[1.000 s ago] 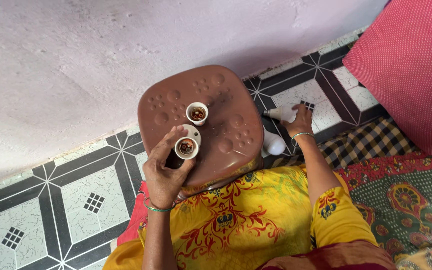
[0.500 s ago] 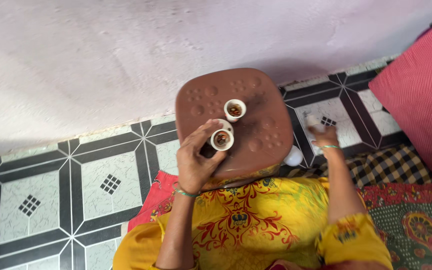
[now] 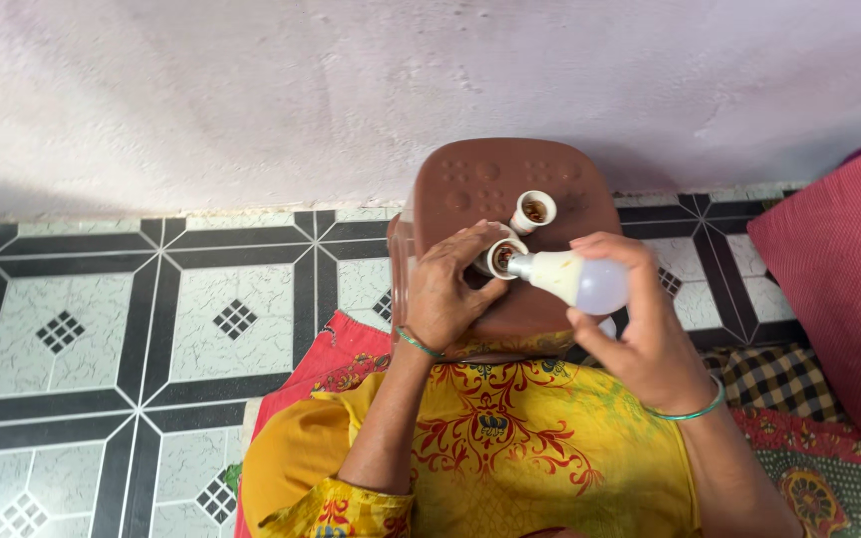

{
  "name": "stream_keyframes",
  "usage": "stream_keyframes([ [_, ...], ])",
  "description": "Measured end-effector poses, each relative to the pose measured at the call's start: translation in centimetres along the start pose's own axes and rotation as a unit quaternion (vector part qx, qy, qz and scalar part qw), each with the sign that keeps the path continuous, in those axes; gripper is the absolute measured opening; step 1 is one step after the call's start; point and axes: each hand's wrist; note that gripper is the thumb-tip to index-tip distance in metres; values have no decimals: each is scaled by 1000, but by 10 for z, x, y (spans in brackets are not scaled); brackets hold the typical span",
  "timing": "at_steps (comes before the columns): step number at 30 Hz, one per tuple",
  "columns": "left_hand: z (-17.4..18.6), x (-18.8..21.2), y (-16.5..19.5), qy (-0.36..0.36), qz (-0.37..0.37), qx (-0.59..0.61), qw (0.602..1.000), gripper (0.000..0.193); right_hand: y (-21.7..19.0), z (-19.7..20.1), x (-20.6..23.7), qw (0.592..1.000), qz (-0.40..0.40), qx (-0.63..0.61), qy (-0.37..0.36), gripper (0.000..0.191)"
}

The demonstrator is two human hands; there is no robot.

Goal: The person sits on the floor in front of a small stool holding two bulb holders and light bulbs. They pick up a bulb, screw it into a holder by hand, unscrew it, and repeat the screwing and unscrewing with the bulbs and holders on the stool.

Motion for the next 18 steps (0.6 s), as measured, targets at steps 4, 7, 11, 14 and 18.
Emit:
stream_keyframes([
  [4,-4,-1,-1,3,-5,-4,1000,53,-31,-3,-23,984,8,174,-39,66],
  [7,-6,-2,-1,13,-15,-12,1000,53,-45,-3,-33,968,-24,237,-75,69],
  [11,-10,-1,-1,23,-9,12,1000,47,-52,-7,-46,937,-47,320,-129,66],
  [14,-12,-1,0,37,-16,-4,999,46,-50,-11,-55,941,-31,308,-135,65],
  [18,-15,0,1,48,-13,-3,999,47,-48,-15,-54,952,-12,278,-128,67],
])
Point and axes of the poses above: each hand's wrist, its own x-axis away from the middle knuckle, its own z-axis out of the back of the hand, y = z × x, and after that the axes turned 8 degrees about -y, right-handed
